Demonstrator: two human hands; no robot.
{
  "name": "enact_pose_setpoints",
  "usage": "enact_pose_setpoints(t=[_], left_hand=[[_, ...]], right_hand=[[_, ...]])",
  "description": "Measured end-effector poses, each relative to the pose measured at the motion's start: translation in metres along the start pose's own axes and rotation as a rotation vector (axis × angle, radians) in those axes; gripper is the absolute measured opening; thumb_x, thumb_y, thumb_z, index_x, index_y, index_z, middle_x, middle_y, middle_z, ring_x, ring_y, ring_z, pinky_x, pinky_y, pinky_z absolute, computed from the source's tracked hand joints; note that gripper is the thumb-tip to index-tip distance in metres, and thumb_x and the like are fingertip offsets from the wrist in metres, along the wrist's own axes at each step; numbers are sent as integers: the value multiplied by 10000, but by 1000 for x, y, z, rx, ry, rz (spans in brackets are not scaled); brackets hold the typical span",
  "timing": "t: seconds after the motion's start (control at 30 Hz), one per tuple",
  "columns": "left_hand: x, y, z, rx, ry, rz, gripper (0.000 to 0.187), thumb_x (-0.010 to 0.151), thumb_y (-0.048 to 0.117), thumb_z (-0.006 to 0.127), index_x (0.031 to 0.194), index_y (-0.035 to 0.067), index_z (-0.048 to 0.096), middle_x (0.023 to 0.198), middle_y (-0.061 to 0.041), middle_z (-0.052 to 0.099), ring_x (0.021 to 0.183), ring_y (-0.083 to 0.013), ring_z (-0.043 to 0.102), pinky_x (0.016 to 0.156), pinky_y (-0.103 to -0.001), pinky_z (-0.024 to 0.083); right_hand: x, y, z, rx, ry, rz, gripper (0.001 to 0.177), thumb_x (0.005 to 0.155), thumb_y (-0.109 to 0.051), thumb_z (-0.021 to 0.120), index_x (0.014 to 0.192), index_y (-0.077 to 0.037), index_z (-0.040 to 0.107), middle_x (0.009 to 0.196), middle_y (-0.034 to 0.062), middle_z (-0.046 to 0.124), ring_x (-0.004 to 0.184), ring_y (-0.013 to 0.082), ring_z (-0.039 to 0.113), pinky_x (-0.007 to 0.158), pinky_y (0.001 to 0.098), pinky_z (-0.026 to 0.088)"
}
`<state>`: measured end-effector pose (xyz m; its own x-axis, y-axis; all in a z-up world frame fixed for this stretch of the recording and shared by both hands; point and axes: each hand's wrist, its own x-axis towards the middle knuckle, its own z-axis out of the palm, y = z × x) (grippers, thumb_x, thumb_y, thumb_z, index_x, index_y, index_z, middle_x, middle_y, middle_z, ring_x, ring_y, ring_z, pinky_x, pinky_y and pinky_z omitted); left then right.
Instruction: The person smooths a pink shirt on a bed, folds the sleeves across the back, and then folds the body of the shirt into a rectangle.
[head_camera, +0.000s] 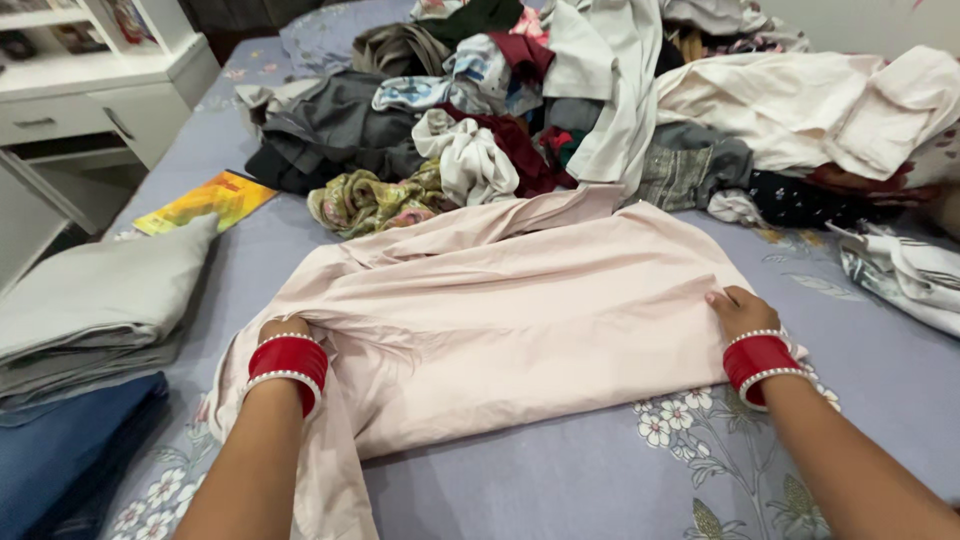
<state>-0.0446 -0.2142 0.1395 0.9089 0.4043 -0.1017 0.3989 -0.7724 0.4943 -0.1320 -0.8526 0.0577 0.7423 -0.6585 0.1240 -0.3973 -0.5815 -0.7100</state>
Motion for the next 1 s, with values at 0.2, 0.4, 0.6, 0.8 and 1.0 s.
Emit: enact_pose_setpoints(t=[0.2,0.4,0.6,0.8,1.0], left_hand=[[-4,15,18,-685,101,-247,375,954,171,567,1260,-22,664,1112,-239,733,967,-371,738,834,-448,577],[42,-24,63,-321,-30,110,751,767,276,795,1426,22,540,1229,-234,698,1113,-354,694,976,-388,518],[9,-36,20,-55,-136,228,1114,772,430,828,1601,14,211,1354,-299,586,1223,-419,626,1010,-432,511],[-101,-22,-46,659,-283,137,835,873,749,526,1305,62,719,1316,-146,714,1221,-340,718,1029,-446,555],[-153,-62,6,850,-657,58,854,895,804,551,1337,79,636,1415,-163,610,1291,-328,604,1079,-448,494]], right_hand=[[10,-5,4,-59,-24,-18,475,948,-471,692,1261,-115,718,1173,215,727,1053,387,690,962,441,516],[17,-4,6,-293,-91,-94,502,989,-492,610,1305,-110,687,1243,200,708,1144,395,659,1013,467,498],[26,-14,26,-800,-160,-151,482,1069,-373,504,1504,-167,484,1438,166,596,1361,344,531,1145,601,361],[-75,-99,58,-714,-178,-665,813,932,-557,542,1597,-204,236,1682,55,191,1556,223,127,1219,626,79],[-227,-157,59,-730,-705,-1094,943,886,-770,454,1604,-250,133,1701,43,85,1554,222,37,1202,598,10]])
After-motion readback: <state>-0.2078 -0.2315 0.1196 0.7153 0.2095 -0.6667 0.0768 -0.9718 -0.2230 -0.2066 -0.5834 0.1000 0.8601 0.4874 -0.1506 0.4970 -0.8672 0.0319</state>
